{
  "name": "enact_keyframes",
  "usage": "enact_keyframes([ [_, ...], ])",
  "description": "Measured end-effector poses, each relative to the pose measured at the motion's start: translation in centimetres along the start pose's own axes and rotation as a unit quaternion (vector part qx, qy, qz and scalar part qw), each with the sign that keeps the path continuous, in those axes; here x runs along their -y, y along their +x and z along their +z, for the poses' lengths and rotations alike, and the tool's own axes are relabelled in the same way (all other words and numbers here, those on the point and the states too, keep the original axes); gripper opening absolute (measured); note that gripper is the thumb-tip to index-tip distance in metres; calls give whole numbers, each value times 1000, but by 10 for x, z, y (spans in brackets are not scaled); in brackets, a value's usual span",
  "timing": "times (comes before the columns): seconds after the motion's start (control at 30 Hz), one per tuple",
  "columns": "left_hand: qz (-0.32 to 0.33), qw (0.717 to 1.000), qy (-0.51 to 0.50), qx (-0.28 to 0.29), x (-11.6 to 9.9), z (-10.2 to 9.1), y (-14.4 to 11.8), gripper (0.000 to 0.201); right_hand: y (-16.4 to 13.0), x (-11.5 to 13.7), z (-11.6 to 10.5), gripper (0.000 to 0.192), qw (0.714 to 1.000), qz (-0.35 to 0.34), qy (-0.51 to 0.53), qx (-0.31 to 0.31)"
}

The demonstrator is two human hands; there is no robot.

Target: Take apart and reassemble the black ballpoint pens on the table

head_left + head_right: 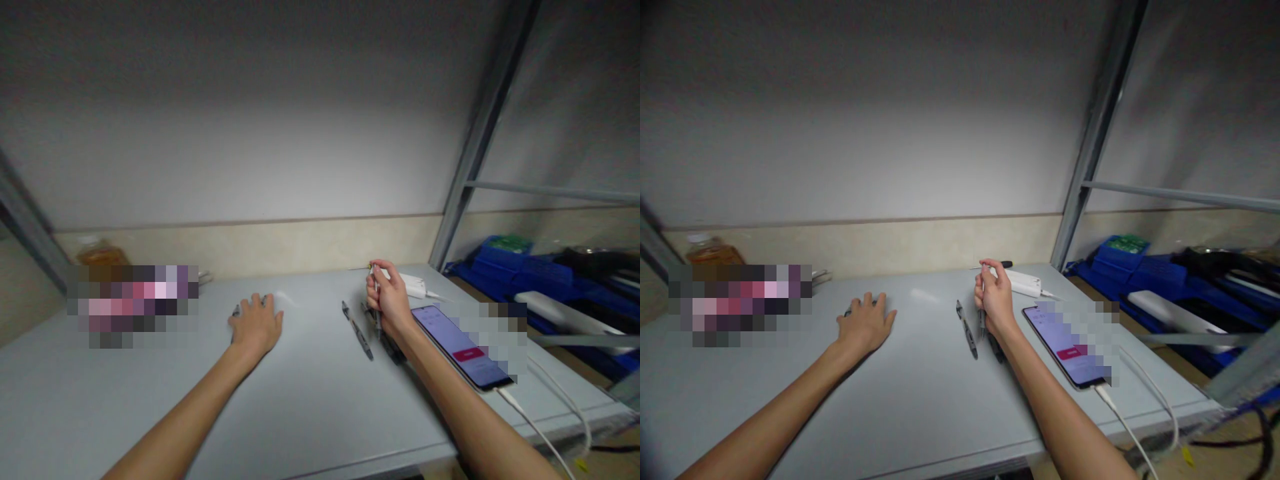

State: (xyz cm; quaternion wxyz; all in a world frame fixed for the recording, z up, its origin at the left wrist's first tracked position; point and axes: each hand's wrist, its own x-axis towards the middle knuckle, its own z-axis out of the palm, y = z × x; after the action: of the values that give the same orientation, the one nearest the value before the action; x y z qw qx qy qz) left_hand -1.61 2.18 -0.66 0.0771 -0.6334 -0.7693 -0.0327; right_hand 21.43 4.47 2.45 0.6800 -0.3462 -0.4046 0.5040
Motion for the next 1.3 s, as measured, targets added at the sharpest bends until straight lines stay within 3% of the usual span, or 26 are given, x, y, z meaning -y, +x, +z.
enact_keyframes([
  [0.43,86,995,49,7,5,4,4,44,3,1,-1,38,999,24,45,-9],
  [0.77,81,996,26,-6,5,3,4,42,5,2,-4,45,997,35,65,-1],
  [0.93,84,996,31,-7,4,3,4,41,7,1,-5,35,995,57,86,15],
  [1.1,80,996,37,-8,3,2,4,42,7,1,-4,42,993,55,108,10],
  [1.3,86,995,37,-17,4,3,3,41,6,2,-5,35,994,65,85,30],
])
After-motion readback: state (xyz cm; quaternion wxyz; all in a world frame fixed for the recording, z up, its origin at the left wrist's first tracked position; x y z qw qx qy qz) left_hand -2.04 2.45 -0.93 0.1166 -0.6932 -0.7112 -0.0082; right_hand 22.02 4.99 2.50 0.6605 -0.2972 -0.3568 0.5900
